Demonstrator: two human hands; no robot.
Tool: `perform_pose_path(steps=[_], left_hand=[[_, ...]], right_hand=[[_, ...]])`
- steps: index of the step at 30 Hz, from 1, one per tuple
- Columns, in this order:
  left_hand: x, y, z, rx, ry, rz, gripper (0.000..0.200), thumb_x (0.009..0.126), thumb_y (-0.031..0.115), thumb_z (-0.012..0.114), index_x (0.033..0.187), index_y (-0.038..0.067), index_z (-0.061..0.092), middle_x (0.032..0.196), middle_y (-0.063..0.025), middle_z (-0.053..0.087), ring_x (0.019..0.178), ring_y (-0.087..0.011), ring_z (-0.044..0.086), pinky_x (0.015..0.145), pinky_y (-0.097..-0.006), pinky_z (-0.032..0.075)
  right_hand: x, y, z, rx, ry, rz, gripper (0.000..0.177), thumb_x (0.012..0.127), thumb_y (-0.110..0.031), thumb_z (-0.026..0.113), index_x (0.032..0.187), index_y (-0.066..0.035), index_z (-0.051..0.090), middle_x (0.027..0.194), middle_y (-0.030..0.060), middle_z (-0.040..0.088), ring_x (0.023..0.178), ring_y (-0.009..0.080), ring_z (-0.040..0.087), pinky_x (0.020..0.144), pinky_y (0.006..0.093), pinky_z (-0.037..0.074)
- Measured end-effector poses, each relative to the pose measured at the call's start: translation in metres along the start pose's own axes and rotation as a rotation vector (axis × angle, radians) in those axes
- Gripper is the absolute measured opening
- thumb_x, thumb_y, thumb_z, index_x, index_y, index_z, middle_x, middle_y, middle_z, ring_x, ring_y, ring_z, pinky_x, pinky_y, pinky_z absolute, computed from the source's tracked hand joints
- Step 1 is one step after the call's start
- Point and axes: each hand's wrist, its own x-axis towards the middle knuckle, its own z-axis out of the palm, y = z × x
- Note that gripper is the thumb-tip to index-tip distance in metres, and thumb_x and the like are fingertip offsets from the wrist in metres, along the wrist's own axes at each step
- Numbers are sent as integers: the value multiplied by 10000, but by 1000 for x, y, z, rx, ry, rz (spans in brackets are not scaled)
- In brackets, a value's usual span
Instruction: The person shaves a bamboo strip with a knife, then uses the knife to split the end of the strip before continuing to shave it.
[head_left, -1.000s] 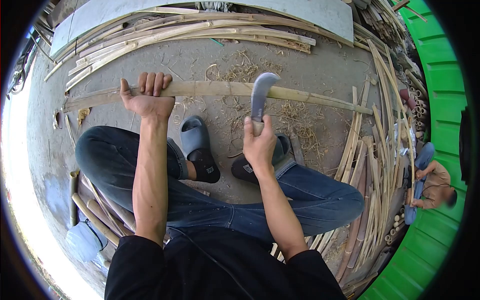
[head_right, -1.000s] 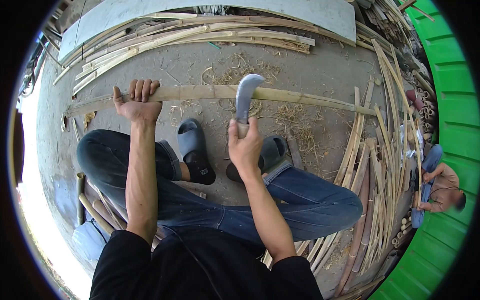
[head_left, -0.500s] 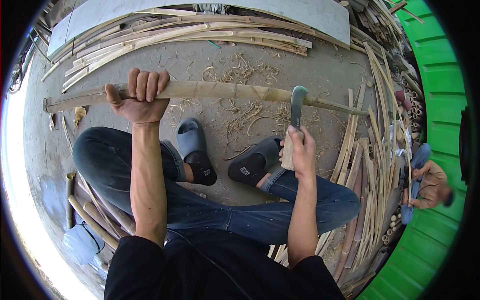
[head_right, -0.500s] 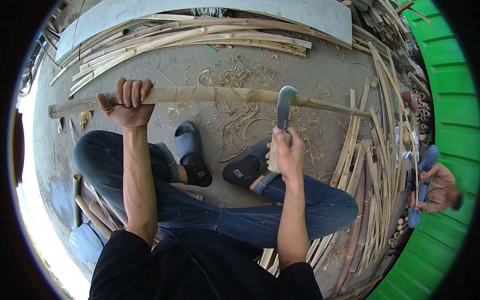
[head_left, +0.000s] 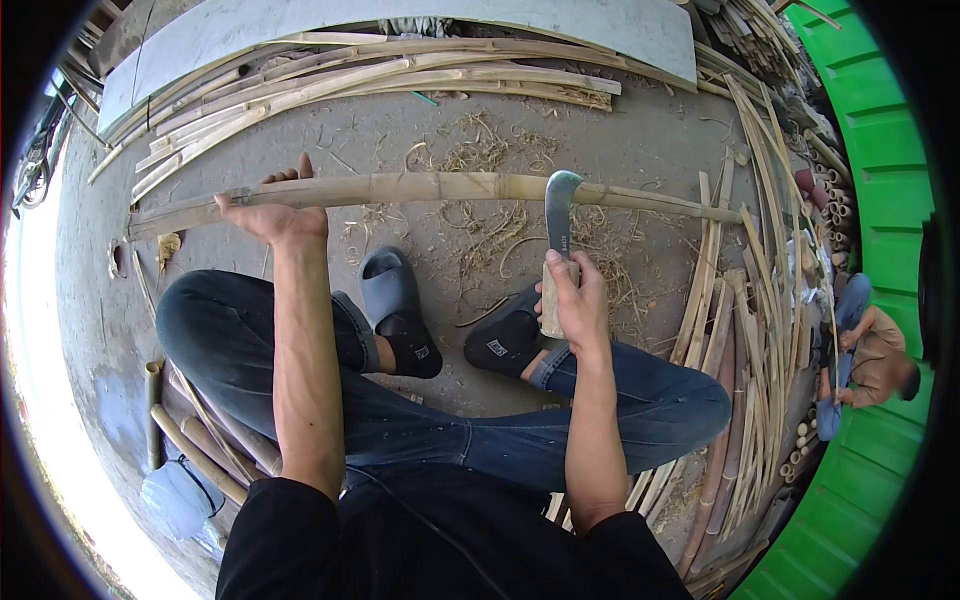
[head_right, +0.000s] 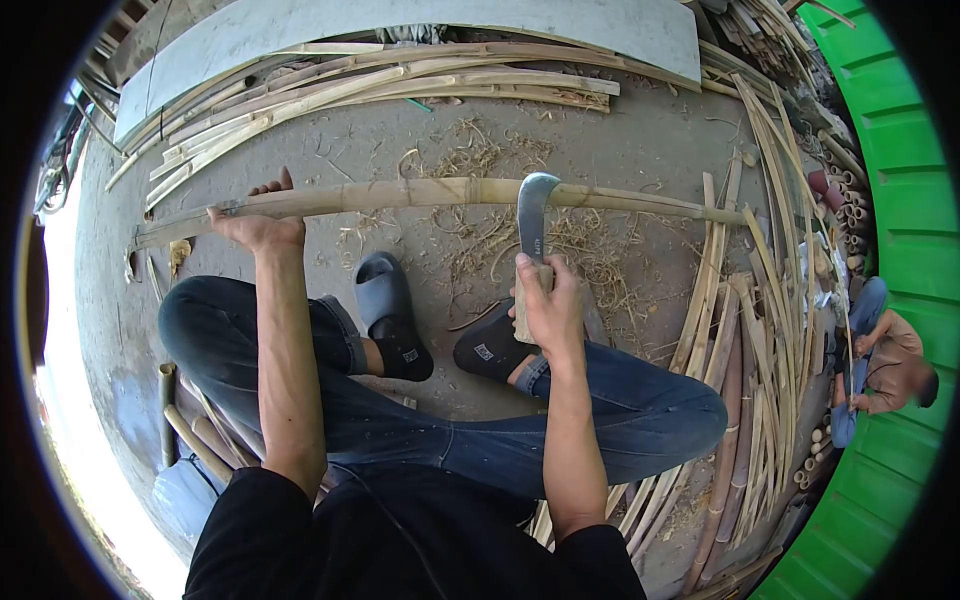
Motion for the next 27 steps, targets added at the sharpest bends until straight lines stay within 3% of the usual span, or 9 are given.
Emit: perform_pose_path(steps=[7,12,13,16,19,21,25,26,27], left_hand=[[-20,8,11,198,66,113,638,937,672,485,880,40,419,797,-129,465,742,-268,495,710,-441,460],[-25,7,12,151,42,101,541,943,573,542,839,59,411,712,-83,426,677,-244,492,669,-411,451],[-25,6,12,134,29,105,521,949,555,540,825,66,407,693,-73,413,660,-235,492,654,-401,449],[-24,8,6,123,22,111,494,965,531,530,816,78,400,715,-73,419,674,-225,505,629,-388,446],[-38,-1,11,120,21,76,476,979,516,518,817,84,399,731,-68,428,671,-215,499,626,-389,447],[-38,-4,13,108,58,73,461,972,505,540,825,94,391,745,-58,417,672,-214,483,620,-372,439],[-38,0,13,124,66,67,464,990,494,521,826,78,398,751,-70,433,666,-212,490,619,-379,454],[-42,-1,14,118,49,74,457,990,481,528,820,79,393,754,-66,436,664,-212,486,621,-375,455],[-44,-1,14,119,59,74,457,990,481,528,820,79,393,754,-66,436,664,-212,486,621,-375,455]], right_hand=[[2,-3,14,-54,32,-84,473,958,-450,666,996,19,616,660,80,642,505,150,647,474,301,502],[23,11,24,-386,280,-203,463,961,-433,652,988,27,615,690,174,656,657,321,694,620,437,529],[9,-6,37,-361,236,-184,442,964,-416,643,984,24,602,729,224,668,758,391,701,669,477,524],[0,-6,40,-493,204,-379,414,963,-401,647,980,8,583,753,234,680,746,422,703,653,473,531],[29,3,25,-420,342,-213,377,981,-383,627,1012,-8,603,665,140,656,581,275,694,562,429,529],[7,-5,39,-348,214,-201,381,958,-367,657,983,6,582,713,207,672,676,403,694,612,475,525],[16,4,27,-467,318,-341,338,961,-334,650,984,-3,584,706,189,667,655,372,691,608,455,521],[36,20,19,-291,331,-184,320,959,-322,651,973,-10,580,696,184,663,660,367,697,608,450,523],[29,19,23,-299,325,-180,320,959,-322,651,973,-10,580,696,184,663,660,367,697,608,450,523]])
